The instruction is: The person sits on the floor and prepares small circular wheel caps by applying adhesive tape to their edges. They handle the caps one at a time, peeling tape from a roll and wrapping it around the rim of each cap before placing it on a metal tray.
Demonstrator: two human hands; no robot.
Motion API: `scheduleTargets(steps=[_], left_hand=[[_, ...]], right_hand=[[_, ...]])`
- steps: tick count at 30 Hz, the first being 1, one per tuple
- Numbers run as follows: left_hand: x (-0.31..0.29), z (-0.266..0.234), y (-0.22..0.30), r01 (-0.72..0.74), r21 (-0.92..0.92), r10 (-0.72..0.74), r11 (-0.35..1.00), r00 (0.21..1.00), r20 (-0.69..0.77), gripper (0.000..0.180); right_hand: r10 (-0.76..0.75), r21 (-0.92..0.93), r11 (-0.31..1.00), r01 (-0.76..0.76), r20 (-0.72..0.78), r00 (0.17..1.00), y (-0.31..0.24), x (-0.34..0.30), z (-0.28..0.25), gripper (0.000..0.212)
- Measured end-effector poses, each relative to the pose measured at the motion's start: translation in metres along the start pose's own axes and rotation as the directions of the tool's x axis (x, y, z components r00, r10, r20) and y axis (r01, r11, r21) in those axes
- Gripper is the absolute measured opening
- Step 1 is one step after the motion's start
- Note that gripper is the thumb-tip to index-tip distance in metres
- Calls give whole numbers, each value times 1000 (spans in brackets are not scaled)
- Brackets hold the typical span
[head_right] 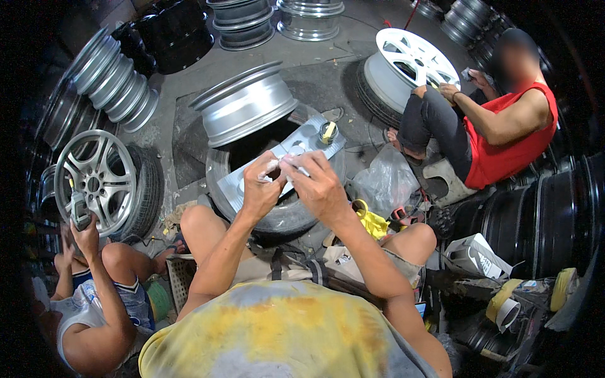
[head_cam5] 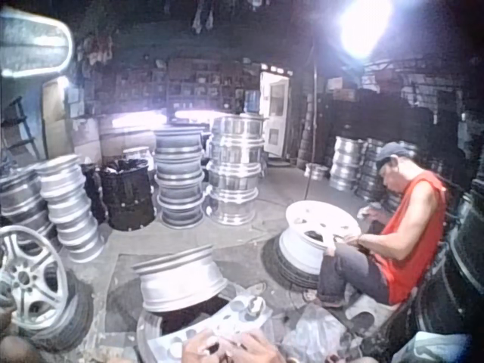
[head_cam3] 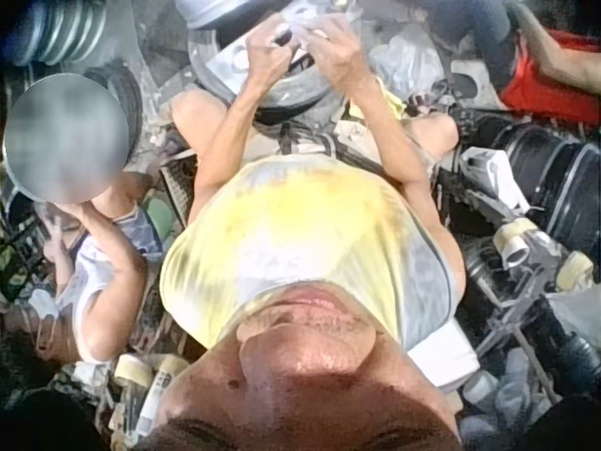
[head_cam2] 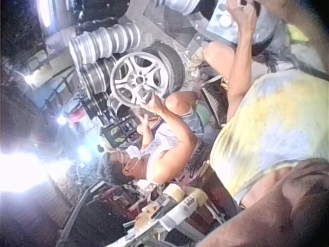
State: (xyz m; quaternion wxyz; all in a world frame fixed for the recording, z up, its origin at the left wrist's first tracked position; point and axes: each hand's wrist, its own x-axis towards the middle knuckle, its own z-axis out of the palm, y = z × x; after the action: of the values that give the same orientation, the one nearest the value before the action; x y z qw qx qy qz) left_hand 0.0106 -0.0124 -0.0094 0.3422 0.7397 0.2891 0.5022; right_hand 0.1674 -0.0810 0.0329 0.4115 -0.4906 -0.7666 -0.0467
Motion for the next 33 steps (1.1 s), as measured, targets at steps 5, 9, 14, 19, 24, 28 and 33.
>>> scheduleTargets(steps=[5,9,14,19,24,28,33], left_hand=[[2,2,7,-3,-12,3,1000,1000,-23,15],[3,1,10,-16,-22,16,1000,1000,0,13],[5,-6,10,178,20,-179,984,972,151,17],[6,8,-3,268,-394,-259,879,963,79,19],[8,3,2,117,-122,-115,986,993,28,14],[8,-2,-5,55,-34,-54,998,998,29,14],[7,0,-3,103,17,-104,995,993,59,11]], right_hand=[[713,585,489,-647,160,683,10,-6,5,27],[695,604,444,-662,234,680,24,-9,3,22],[411,328,836,-440,159,898,24,0,-7,16],[701,827,-138,-545,470,536,17,-30,21,18],[688,584,542,-605,105,718,2,-11,12,19],[15,135,991,-18,28,999,-7,3,7,32],[254,256,936,-241,-19,967,7,-3,8,34]])
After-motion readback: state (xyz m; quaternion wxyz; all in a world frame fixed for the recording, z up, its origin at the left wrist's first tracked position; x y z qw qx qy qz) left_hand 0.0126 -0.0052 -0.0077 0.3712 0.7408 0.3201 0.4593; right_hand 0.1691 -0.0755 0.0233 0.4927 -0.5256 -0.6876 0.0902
